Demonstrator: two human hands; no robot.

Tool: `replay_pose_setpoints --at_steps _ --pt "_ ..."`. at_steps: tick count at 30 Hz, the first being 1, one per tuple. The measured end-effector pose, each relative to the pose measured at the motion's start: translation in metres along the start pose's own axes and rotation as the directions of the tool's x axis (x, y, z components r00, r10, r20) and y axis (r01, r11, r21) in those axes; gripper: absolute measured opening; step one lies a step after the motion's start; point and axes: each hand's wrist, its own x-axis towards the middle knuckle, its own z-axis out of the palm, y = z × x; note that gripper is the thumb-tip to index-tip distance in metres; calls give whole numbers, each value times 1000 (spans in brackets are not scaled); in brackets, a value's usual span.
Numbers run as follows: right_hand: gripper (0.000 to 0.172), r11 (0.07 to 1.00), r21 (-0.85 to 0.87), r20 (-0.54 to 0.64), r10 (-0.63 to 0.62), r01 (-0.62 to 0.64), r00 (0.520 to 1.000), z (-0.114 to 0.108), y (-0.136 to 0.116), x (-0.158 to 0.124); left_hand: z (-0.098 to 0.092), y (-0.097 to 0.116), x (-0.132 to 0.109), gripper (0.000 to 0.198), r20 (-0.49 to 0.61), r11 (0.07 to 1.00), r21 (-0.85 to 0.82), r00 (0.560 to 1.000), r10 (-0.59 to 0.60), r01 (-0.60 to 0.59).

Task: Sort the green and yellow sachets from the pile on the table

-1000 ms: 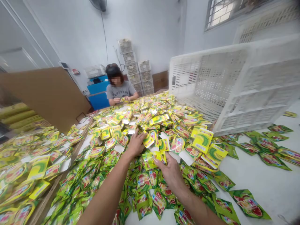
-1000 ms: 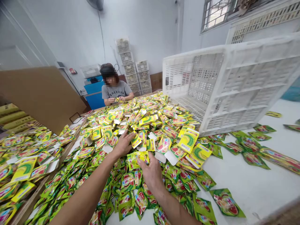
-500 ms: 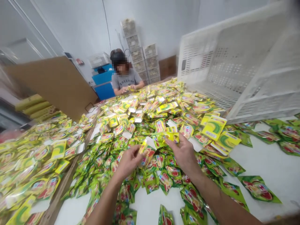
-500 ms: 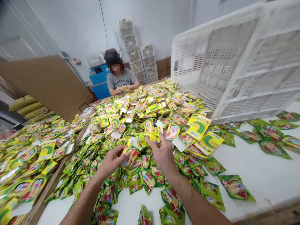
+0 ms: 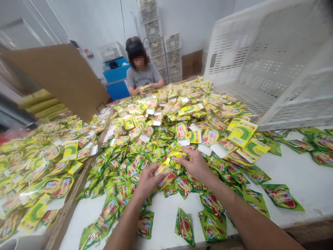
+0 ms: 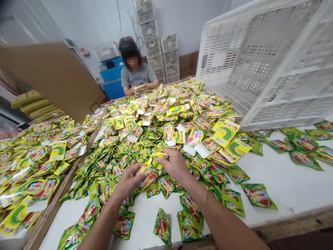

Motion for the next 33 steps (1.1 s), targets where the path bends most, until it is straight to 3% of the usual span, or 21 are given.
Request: replay_pose_setpoints --at_steps 5,9,14,18,22,25,28,33 --pt "25 998 22 -39 52 -51 998 0 -3 -1 2 -7 4 28 -34 990 -115 996 -83 78" --pt "30 995 29 -135 95 -92 986 0 -5 -2 3 -4 3 29 -16 978 -191 996 -90 85" --pt "32 994 79 -44 77 -73 996 3 -1 -4 0 0 -2 30 31 911 -391 991 -128 130" --pt "33 988 115 42 97 -101 994 0 -2 -2 -3 -2 -4 27 2 941 -319 993 -116 110" --pt "36 984 145 -75 118 -106 990 2 -2 -2 -3 -4 -3 26 -50 989 -140 998 -47 40" --pt "31 991 121 -105 71 -58 992 8 1 -4 -3 -3 -2 27 -40 957 -279 995 -90 76" --pt "26 990 132 -30 49 -44 998 9 1 -6 -5 -2 -2 30 -33 891 -439 989 -146 117" --pt "22 994 68 62 87 -91 994 0 0 -3 -7 -4 -4 28 -34 921 -376 992 -123 102"
